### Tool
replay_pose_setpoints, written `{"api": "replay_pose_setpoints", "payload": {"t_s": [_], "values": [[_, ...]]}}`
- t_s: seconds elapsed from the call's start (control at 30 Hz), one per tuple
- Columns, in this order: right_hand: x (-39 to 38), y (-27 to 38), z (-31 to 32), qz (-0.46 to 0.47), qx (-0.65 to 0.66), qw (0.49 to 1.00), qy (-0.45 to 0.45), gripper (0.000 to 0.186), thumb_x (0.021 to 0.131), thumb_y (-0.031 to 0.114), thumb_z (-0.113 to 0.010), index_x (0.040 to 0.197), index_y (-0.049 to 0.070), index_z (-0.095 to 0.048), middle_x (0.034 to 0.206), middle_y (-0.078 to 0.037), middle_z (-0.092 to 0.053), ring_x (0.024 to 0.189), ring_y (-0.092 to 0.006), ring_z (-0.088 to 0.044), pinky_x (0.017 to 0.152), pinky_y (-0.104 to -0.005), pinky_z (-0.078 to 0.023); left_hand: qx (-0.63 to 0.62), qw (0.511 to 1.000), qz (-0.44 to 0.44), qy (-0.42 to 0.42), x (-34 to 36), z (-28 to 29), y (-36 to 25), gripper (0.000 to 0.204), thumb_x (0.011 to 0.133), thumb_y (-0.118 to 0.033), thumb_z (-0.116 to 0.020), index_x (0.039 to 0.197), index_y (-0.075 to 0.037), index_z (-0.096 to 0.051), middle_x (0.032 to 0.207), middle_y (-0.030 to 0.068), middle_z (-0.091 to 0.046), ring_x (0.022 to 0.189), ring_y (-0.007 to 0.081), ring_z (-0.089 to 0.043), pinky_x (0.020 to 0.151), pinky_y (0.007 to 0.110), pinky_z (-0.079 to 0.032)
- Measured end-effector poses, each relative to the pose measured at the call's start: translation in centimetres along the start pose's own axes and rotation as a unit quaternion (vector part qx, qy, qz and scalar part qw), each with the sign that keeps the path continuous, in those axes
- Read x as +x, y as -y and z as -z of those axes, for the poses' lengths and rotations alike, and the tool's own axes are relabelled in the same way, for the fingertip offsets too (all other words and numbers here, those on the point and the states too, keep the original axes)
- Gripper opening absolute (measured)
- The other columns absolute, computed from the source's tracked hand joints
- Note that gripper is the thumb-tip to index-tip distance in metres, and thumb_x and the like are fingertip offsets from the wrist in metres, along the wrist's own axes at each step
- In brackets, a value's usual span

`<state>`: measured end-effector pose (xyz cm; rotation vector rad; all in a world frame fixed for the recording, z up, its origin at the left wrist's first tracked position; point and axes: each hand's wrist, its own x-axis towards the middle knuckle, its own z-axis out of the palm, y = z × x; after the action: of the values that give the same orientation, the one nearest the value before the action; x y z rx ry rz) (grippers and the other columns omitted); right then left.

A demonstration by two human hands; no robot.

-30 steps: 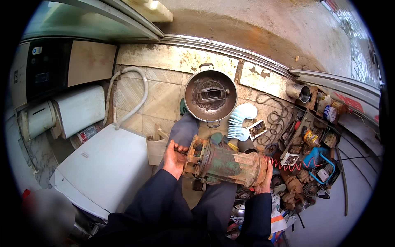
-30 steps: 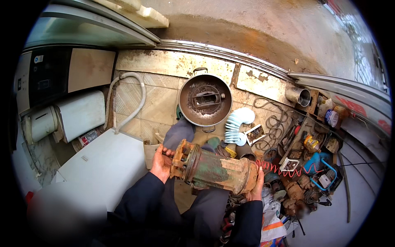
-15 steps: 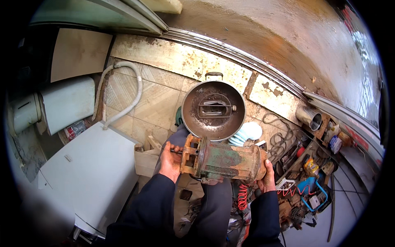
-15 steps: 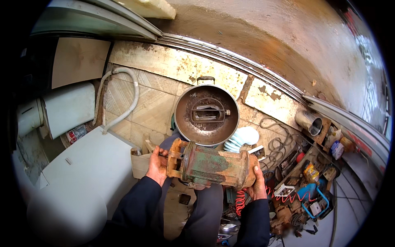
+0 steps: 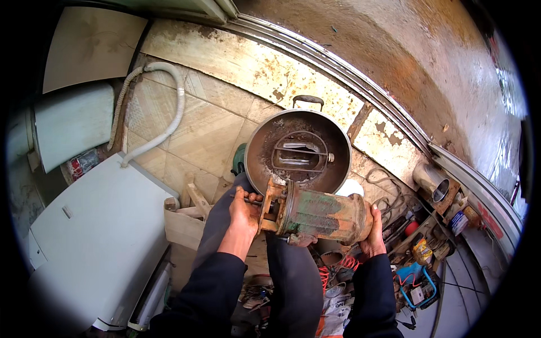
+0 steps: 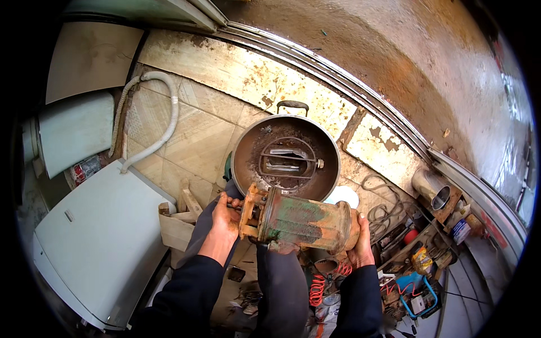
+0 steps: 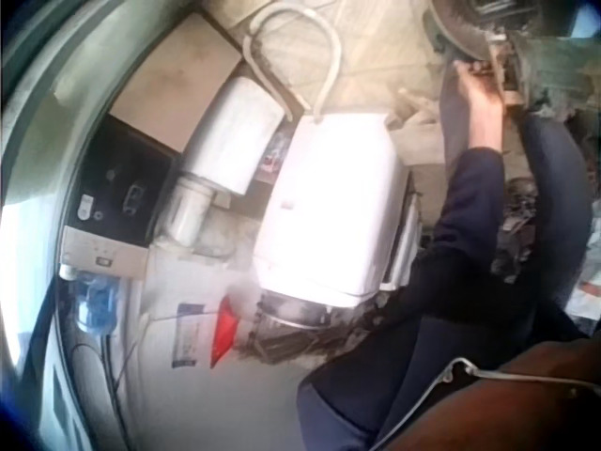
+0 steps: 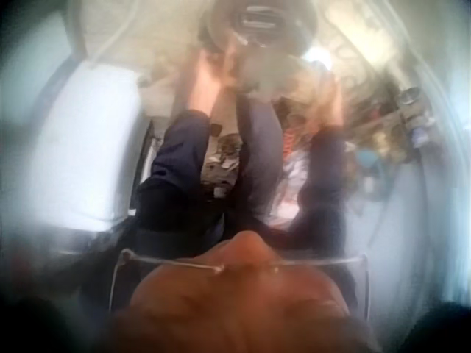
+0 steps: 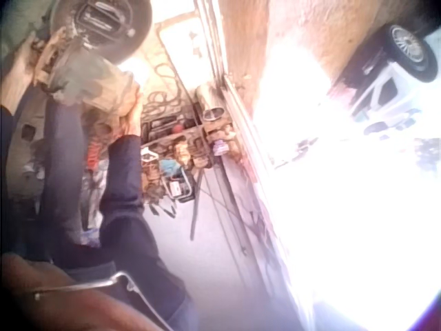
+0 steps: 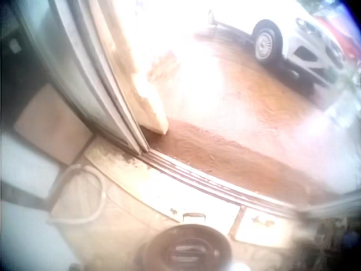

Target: The person sits on the floor in a cluttered workshop and uses a screwdriver to disassemble a rusty electric motor. They remove the motor housing and place it into a large metal pot, then continue to work on the internal components.

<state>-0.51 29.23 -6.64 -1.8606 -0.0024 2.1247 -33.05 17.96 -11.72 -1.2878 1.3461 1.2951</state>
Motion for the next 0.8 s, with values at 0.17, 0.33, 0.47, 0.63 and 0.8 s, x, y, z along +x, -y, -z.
{"api": "replay_pose_setpoints", "payload": {"t_s": [0.17,0.33,0.47,0.63,0.8], "values": [[2.0,0.9,1.2,0.013,-0.002,1.0,0.011,0.061,0.102,0.051,-0.049,0.144,0.006,-0.053,0.138,-0.013,-0.062,0.123,-0.0296,-0.061,0.106,-0.0442,-0.049,0.02,0.999,0.023,-0.019,1.1,-0.7,0.3,0.037,0.111,-0.044,-0.041,0.087,-0.016,-0.041,0.073,0.0,-0.046,0.07,0.0195,-0.052,0.065,0.039,-0.051],[3.5,2.2,0.8,0.0,-0.019,1.0,-0.007,0.059,0.103,0.048,-0.048,0.143,0.005,-0.052,0.137,-0.013,-0.063,0.121,-0.0287,-0.062,0.105,-0.0436,-0.05,0.009,0.999,0.027,-0.045,1.1,-1.9,0.6,0.036,0.111,-0.046,-0.04,0.091,-0.015,-0.04,0.075,-0.0003,-0.047,0.07,0.0183,-0.053,0.062,0.039,-0.053],[4.3,3.2,0.6,-0.002,-0.043,0.999,-0.006,0.061,0.103,0.051,-0.048,0.144,0.006,-0.052,0.136,-0.013,-0.063,0.12,-0.0285,-0.063,0.103,-0.0442,-0.051,-0.002,0.998,0.044,-0.04,1.7,-2.4,0.8,0.035,0.111,-0.044,-0.041,0.093,-0.015,-0.039,0.076,-0.0003,-0.048,0.071,0.0176,-0.054,0.063,0.039,-0.056],[5.1,4.8,-0.5,-0.051,-0.076,0.996,-0.021,0.064,0.104,0.056,-0.046,0.144,0.007,-0.052,0.134,-0.013,-0.064,0.118,-0.0287,-0.064,0.099,-0.0462,-0.054,0.011,0.997,0.046,-0.067,2.8,-3.5,1.1,0.035,0.112,-0.038,-0.038,0.087,-0.014,-0.041,0.076,-0.0008,-0.048,0.072,0.017,-0.053,0.068,0.04,-0.055],[6.6,6.1,-0.9,-0.11,-0.096,0.989,-0.03,0.064,0.104,0.058,-0.043,0.144,0.008,-0.052,0.136,-0.013,-0.063,0.12,-0.0287,-0.064,0.099,-0.0473,-0.054,0.038,0.995,0.044,-0.086,4.3,-3.2,1.7,0.032,0.111,-0.034,-0.039,0.088,-0.013,-0.042,0.076,0.0,-0.051,0.067,0.0156,-0.055,0.062,0.036,-0.056]]}}
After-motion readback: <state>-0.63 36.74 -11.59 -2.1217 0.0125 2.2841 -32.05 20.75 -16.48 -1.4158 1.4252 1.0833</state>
